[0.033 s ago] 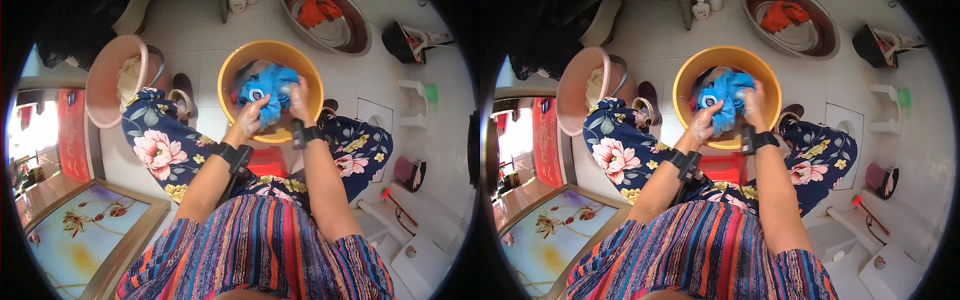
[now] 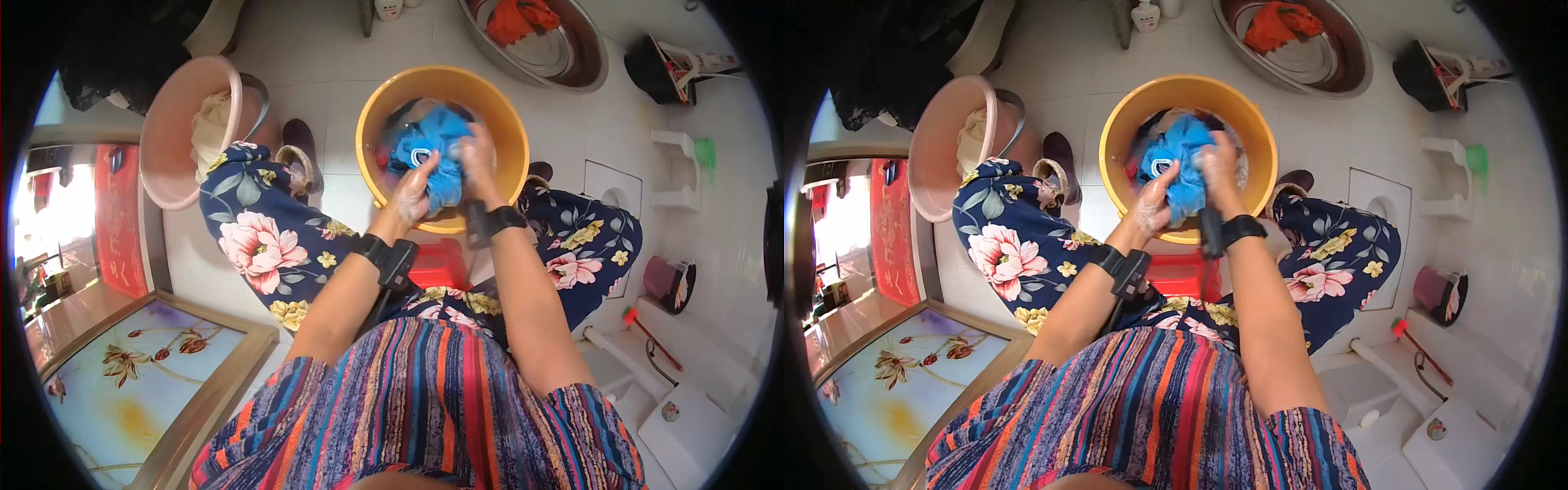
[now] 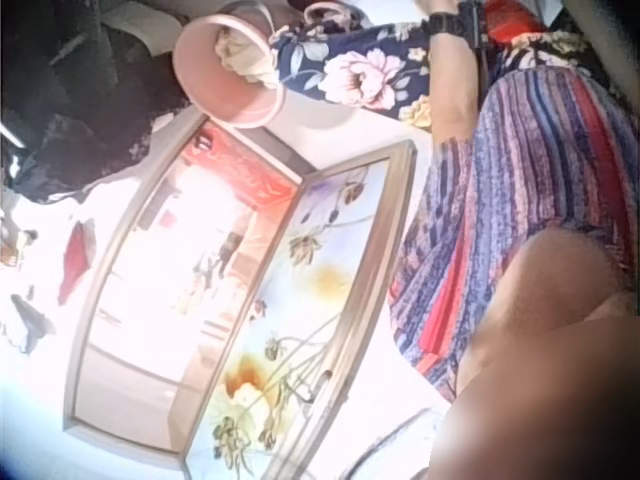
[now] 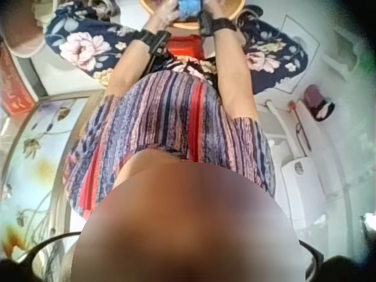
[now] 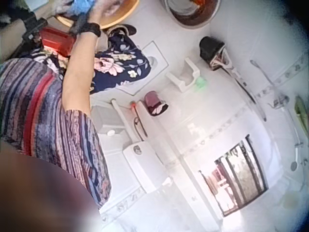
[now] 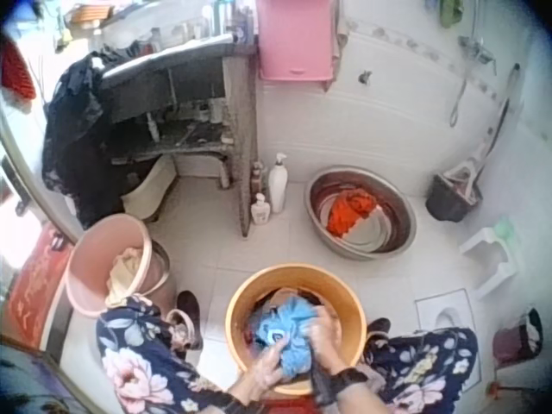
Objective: Hand washing clothes in a bucket using soap and scrubbing by hand.
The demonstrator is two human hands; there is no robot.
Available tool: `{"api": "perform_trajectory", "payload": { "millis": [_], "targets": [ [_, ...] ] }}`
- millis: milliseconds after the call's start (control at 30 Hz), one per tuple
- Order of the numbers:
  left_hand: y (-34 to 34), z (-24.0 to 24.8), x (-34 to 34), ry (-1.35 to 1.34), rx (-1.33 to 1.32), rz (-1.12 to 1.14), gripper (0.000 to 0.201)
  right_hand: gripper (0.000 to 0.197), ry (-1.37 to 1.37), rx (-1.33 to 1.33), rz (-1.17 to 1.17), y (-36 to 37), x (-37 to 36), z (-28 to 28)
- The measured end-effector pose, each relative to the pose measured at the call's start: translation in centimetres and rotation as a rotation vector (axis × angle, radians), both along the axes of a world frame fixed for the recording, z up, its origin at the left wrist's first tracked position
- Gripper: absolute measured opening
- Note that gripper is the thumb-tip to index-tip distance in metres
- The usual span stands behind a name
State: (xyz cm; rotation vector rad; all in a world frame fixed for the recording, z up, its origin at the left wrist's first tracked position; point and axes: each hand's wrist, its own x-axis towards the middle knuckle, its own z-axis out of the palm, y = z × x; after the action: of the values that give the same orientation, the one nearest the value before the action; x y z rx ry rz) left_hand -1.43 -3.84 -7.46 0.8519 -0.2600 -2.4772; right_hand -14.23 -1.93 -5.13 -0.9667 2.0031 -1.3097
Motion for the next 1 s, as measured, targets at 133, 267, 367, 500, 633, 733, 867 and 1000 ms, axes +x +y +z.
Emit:
{"api": "perform_trajectory", "payload": {
  "millis": [133,267,367,500,633,733,867,1000],
  "targets": [
    [-1.2,0.4,1.0,0.047,0.209,0.048,0.056,0.026,0.257,0.098,0.277,0.4,6.2,0.7],
    [-2.0,-2.4,1.8,0.329,0.1,0.068,0.045,0.037,0.213,0.206,0.347,0.7,7.8,3.8],
    [-1.5,-3.8,1.7,0.285,0.105,0.092,0.033,0.045,0.29,0.362,0.255,-0.4,7.2,3.3],
    [0.1,-3.3,-2.1,-0.201,0.161,0.076,0.015,0.048,0.48,0.552,-0.053,-1.2,0.7,-2.5],
    [-1.4,3.4,-1.0,-0.036,0.032,-0.096,0.031,0.044,0.701,0.3,0.032,0.8,-3.3,-2.4],
    [-2.8,5.8,-0.3,0.187,0.089,0.041,0.041,0.049,0.683,0.326,-0.075,0.9,-3.9,0.2],
    [-2.8,6.5,-0.2,0.328,0.119,0.161,0.046,0.058,-0.618,0.447,-0.13,2.2,-2.1,1.7],
    [-2.5,6.8,0.0,0.308,0.136,0.186,0.046,0.058,-1.205,-0.059,-0.111,2.2,1.1,4.0]
  ]
}}
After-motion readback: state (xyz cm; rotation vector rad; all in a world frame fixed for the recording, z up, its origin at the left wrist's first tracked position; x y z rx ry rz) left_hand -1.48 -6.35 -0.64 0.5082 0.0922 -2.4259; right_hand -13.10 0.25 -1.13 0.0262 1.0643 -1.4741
